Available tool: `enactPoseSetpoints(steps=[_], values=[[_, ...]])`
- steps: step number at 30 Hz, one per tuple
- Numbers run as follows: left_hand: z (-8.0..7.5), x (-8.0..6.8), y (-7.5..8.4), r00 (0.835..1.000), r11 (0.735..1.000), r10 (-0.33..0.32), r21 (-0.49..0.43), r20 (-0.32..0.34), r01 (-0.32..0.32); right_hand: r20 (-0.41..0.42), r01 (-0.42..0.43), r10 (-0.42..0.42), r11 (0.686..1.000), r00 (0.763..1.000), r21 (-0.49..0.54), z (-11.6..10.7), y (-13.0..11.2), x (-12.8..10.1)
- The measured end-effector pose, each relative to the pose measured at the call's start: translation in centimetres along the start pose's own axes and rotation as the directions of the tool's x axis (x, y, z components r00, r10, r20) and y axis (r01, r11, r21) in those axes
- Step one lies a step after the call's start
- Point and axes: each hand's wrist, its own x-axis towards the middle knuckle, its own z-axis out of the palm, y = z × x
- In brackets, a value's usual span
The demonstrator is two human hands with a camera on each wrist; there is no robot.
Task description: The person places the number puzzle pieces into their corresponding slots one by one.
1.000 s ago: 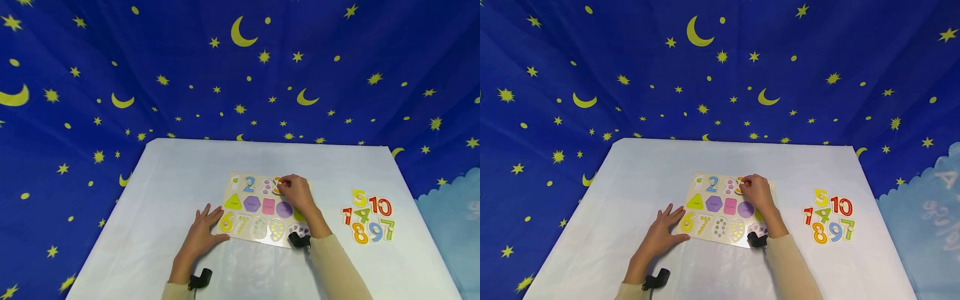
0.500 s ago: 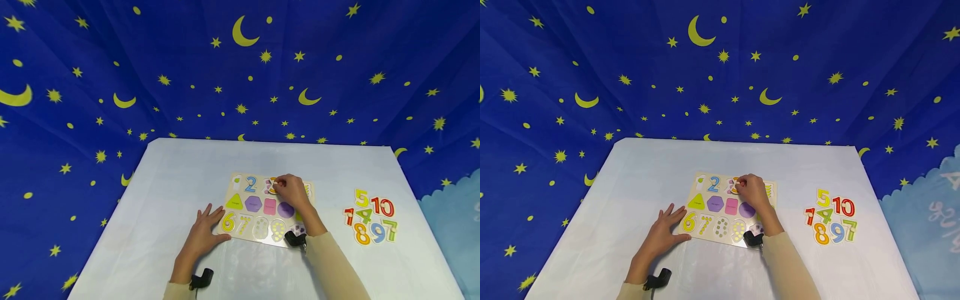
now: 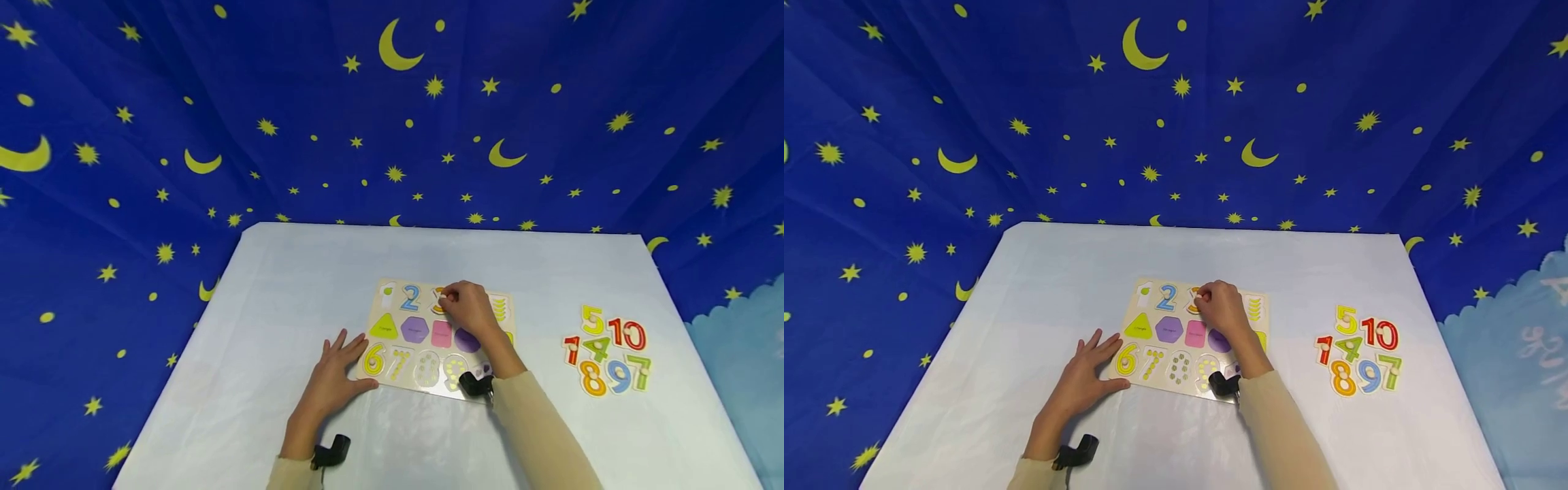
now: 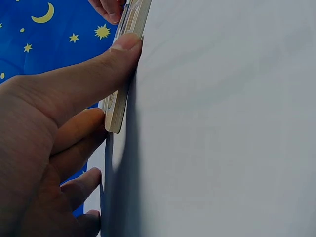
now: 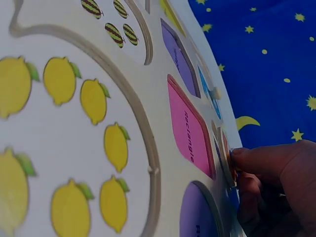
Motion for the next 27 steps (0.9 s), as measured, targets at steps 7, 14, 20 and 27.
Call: enactPoseSetpoints(steps=[7, 14, 20, 27], values=[[0.06, 0.08, 0.15, 1.0, 1.0, -0.018, 0.001, 0.003, 0.018, 0.054, -0.016, 0.017, 1.0, 0.998, -0.019, 0.2, -0.28, 0.14], [0.34, 0.88, 0.45, 1.0, 1.0, 0.0, 0.014, 0.006, 0.0, 0.042, -0.03, 0.031, 0.999, 0.999, -0.037, -0.23, -0.18, 0.55], [0.25, 0.88, 0.58, 1.0, 1.0, -0.011, 0.016, 0.005, 0.011, 0.047, -0.034, 0.035, 0.999, 0.998, -0.029, -0.26, -0.31, 0.59], [0.16, 0.43, 0.37, 0.999, 0.999, -0.031, 0.023, 0.013, 0.031, 0.041, -0.056, 0.055, 0.998, 0.998, 0.02, 0.02, -0.17, 0.04]])
